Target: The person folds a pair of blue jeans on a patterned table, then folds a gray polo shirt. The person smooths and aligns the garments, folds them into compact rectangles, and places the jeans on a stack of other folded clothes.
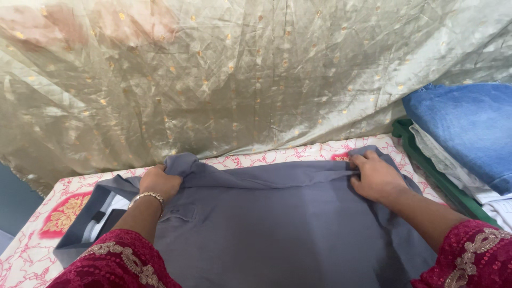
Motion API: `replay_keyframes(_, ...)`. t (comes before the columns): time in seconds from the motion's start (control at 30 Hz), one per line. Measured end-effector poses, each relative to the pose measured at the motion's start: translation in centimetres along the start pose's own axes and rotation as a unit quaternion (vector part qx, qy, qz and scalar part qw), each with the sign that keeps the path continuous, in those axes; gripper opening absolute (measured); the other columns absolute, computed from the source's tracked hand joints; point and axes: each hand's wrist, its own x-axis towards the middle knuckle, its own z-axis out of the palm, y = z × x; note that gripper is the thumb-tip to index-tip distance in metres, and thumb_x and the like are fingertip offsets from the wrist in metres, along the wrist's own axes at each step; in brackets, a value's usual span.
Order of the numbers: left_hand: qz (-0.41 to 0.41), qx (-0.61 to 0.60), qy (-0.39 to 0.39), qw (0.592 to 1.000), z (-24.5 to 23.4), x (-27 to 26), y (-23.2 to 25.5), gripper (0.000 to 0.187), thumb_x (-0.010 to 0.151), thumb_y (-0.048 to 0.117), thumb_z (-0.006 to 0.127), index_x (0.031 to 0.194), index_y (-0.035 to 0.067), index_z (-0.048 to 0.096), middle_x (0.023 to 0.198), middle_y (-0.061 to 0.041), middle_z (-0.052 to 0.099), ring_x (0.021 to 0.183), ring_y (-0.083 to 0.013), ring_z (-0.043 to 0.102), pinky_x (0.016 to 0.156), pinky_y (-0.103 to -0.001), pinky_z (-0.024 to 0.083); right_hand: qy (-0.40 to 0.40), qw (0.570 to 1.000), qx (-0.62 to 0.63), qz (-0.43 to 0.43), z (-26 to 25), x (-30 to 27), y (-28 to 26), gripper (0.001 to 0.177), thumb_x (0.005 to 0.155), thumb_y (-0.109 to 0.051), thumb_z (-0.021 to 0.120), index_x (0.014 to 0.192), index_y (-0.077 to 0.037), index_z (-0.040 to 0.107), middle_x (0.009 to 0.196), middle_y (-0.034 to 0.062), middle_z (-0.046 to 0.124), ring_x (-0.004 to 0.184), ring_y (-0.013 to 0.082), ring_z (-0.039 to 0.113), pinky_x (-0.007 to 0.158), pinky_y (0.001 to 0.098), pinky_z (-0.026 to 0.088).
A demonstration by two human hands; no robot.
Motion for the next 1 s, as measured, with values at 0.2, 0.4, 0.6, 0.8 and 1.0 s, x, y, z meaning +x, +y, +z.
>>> replay_keyframes(0.2,-0.076,-0.149,0.07,0.983,-0.4,-0.7,-1.7,0.056,0.091,0.035,0.071,0.13,-0.005,0.06,0.13,-0.028,0.067,0.122,-0.04,0.064,0.103,-0.045,0.049,0.111,0.985,0.02,0.132,-1.5,-1.1,0.4,0.041,0.095,-0.022,0.058,0.135,-0.017,0.064,0.137,0.0253,0.054,0.116,0.0424,0.064,0.099,0.047,0.052)
replay_keyframes(0.4,-0.142,-0.394,0.047,0.907,-2.1,-1.3,-0.4,0.058,0.098,0.033,0.061,0.142,0.002,0.04,0.138,-0.023,0.054,0.125,-0.0382,0.058,0.099,-0.055,0.05,0.034,0.75,0.58,0.315,-1.1,0.4,-0.9,0.048,0.105,-0.02,0.035,0.149,-0.004,0.027,0.149,0.0263,0.049,0.115,0.0517,0.065,0.097,0.0594,0.057)
replay_keyframes(0.6,-0.159,-0.511,0.0,0.845,-4.3,-1.5,1.2,0.048,0.102,0.024,0.053,0.144,0.008,0.035,0.144,-0.018,0.047,0.13,-0.0376,0.054,0.104,-0.067,0.044,0.035,0.668,0.706,0.232,-0.9,3.1,0.3,0.055,0.108,-0.021,0.026,0.159,-0.007,0.012,0.165,0.0142,0.023,0.145,0.0488,0.036,0.116,0.0683,0.031)
replay_keyframes(0.8,-0.143,-0.606,-0.002,0.783,-3.4,-1.4,-1.0,0.046,0.096,-0.006,0.034,0.139,0.009,0.039,0.141,-0.015,0.053,0.126,-0.0333,0.059,0.107,-0.069,0.044,0.095,0.62,0.74,0.242,-0.9,1.7,0.4,0.055,0.098,-0.012,0.035,0.153,-0.013,0.029,0.157,0.0116,0.038,0.149,0.0347,0.034,0.117,0.0685,0.025)
replay_keyframes(1.0,-0.109,-0.699,0.007,0.706,-2.3,-0.2,-6.6,0.04,0.095,-0.009,0.034,0.127,0.006,0.052,0.128,-0.013,0.064,0.116,-0.0264,0.068,0.107,-0.053,0.052,0.29,0.609,0.677,0.296,-0.2,-1.2,2.2,0.027,0.099,-0.02,0.056,0.122,-0.007,0.055,0.117,0.0105,0.056,0.105,0.0247,0.061,0.092,0.0488,0.057)
